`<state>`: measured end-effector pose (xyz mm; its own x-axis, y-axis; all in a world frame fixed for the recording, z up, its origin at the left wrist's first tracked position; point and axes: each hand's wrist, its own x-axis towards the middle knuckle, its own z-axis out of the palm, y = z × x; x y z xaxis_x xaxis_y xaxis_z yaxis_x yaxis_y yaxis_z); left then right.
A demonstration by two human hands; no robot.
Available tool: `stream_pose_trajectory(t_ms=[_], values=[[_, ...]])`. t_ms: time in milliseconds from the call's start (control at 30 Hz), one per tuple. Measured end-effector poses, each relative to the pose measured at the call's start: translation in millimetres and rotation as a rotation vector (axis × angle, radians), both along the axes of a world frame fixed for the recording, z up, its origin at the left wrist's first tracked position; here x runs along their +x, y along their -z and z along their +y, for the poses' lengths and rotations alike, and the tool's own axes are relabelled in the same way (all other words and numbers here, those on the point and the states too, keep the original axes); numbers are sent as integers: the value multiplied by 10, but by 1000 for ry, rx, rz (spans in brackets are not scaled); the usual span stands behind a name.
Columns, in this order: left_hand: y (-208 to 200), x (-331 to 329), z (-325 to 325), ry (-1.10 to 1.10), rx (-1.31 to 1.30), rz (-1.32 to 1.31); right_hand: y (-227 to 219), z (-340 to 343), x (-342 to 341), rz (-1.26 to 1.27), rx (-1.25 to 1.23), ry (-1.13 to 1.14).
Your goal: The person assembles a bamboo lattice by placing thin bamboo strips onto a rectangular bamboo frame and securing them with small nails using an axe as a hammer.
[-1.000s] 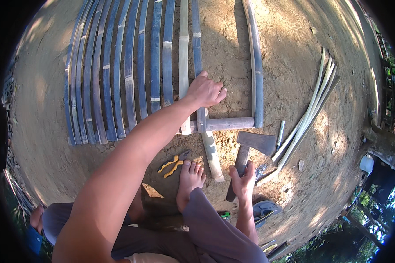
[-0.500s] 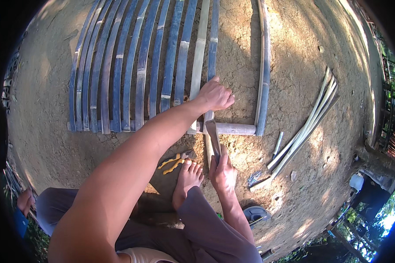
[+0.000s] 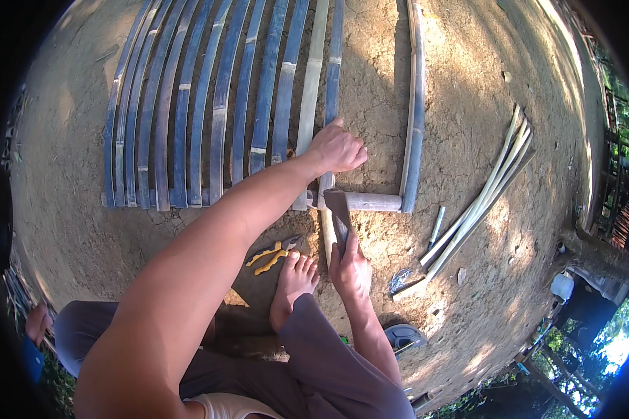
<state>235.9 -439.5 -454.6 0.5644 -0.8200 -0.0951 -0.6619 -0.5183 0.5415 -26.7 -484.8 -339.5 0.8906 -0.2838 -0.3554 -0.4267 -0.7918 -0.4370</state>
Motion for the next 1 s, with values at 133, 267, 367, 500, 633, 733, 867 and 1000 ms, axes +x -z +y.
stream_pose_trajectory(t_ms=[133, 267, 367, 500, 633, 733, 867, 1000], values=[[38, -19, 41, -11, -24, -22, -313, 69, 158, -122, 48, 135], [55, -24, 103, -20, -38, -30, -384, 149, 214, -611, -118, -52], [-58, -31, -46, 33, -4, -8, 89, 50, -147, -384, -49, -17], [-6, -6, 36, 24, 36, -11, 14, 46, 45, -113, 27, 154], [-16, -29, 53, 15, 32, 14, 1, 87, -62, -567, -146, -11], [-68, 20, 6, 18, 7, 4, 311, 20, -346, -366, -109, -63], [-21, 13, 50, 17, 16, 12, 289, -41, -152, -80, -29, 38], [58, 6, 62, 5, 10, 8, 4, -41, 80, -554, -7, -113]])
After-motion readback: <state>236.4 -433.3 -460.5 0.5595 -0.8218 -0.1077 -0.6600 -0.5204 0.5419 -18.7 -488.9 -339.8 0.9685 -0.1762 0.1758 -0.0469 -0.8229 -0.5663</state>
